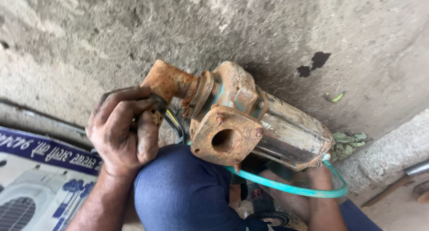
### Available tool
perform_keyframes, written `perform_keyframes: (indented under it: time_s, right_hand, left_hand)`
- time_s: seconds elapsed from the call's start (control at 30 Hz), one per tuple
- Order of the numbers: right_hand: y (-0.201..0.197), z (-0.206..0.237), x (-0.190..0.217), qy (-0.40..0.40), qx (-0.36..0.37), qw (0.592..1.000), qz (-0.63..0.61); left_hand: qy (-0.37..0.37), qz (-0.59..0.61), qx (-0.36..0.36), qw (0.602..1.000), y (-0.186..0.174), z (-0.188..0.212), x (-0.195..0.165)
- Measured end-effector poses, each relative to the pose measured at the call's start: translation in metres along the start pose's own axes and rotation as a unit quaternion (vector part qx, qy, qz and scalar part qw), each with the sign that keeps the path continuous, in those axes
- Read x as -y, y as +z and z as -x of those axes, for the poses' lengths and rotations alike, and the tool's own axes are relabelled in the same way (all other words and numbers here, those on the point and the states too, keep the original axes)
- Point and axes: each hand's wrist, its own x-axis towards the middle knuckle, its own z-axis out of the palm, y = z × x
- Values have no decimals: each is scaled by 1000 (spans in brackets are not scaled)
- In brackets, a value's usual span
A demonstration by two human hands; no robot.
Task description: The person sits on the floor and works on a submersible water pump. They use a wrench to tighten bolts on the pump's end cap and a hammer to tap the cap into place.
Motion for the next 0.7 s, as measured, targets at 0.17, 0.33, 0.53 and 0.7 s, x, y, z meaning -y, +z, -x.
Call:
perform_keyframes:
  time_s: [0.17, 0.33, 0.53, 0.7]
  right_hand:
    - [13, 11, -1, -67, 12, 992, 105]
    - [-5, 0, 26, 186, 23, 971, -145]
    - [14, 21, 7, -134, 12, 983, 122]
    - [1, 14, 12, -20, 39, 995, 87]
  left_hand:
    - [0, 8, 4, 1000, 1, 1, 4]
    - [2, 10, 9, 1000, 0, 8, 3]
    - [-12, 28, -3, 1000, -1, 17, -1]
    - [21, 11, -11, 1000, 0, 31, 5]
